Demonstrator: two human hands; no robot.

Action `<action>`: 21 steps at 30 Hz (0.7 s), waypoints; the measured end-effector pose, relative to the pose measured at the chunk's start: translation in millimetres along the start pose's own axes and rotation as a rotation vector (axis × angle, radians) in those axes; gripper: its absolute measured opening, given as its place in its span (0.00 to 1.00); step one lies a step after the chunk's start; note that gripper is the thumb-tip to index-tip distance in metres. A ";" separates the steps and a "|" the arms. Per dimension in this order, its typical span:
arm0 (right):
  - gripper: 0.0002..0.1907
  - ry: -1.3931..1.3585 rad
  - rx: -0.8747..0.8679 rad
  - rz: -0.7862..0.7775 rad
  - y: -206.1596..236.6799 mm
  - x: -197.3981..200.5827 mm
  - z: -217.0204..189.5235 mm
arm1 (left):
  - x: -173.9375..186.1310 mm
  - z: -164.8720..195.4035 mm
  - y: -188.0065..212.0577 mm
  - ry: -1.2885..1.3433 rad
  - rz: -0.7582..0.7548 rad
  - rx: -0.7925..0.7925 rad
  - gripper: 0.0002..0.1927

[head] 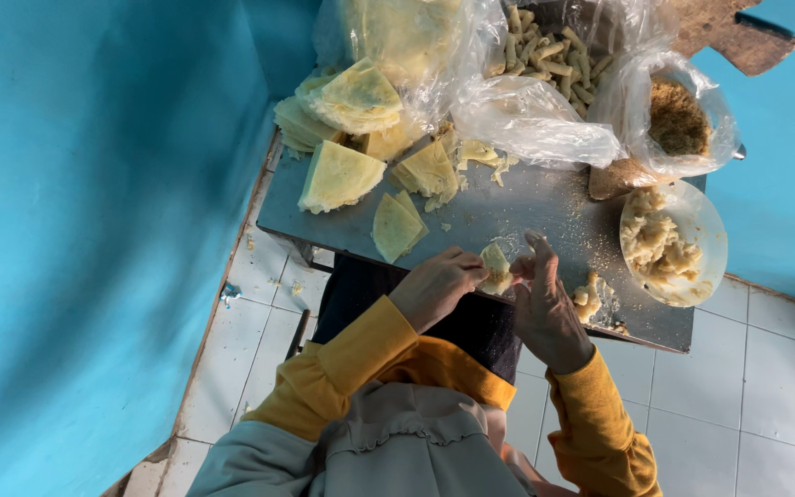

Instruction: The person sits at a metal table and assembles filled pastries. They pick up triangular dough wrappers, place a portion of crumbly filling from a plate onto each wrapper, fold and pinch the dough closed by hand, and set the finished pastry onto a growing stack of completed pieces.

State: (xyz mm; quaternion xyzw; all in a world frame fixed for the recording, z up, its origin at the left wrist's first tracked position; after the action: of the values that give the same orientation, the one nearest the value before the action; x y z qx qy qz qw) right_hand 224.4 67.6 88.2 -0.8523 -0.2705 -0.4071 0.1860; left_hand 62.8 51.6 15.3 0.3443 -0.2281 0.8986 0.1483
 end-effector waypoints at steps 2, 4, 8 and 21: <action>0.38 0.009 0.023 0.008 -1.5 -1.5 -4.9 | 1.8 -5.5 -3.1 -0.055 -0.004 -0.101 0.12; 0.37 0.124 0.052 0.004 -2.4 -3.7 -9.3 | 1.9 -9.0 -3.5 -0.141 -0.002 -0.178 0.11; 0.39 0.282 0.142 0.021 1.0 -5.6 -15.2 | 1.2 -9.8 -0.4 -0.267 0.052 -0.254 0.12; 0.39 -0.114 0.042 -0.031 -27.5 -10.4 24.2 | 1.0 5.1 -11.0 -0.346 -0.005 -0.057 0.09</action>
State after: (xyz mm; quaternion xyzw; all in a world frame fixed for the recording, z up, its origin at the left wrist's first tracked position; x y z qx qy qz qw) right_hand 216.5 99.0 68.1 -0.8657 -0.3025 -0.3549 0.1820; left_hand 69.6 58.4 22.7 0.4899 -0.2747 0.8188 0.1190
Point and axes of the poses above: each hand's wrist, its own y-axis away from the middle knuckle, its own x-axis out of the back of the hand, z = x × y, the point moved 4 cm from there along -y, towards the middle knuckle, and after that the axes turned 7 degrees about -z, right-handed, at the moved point
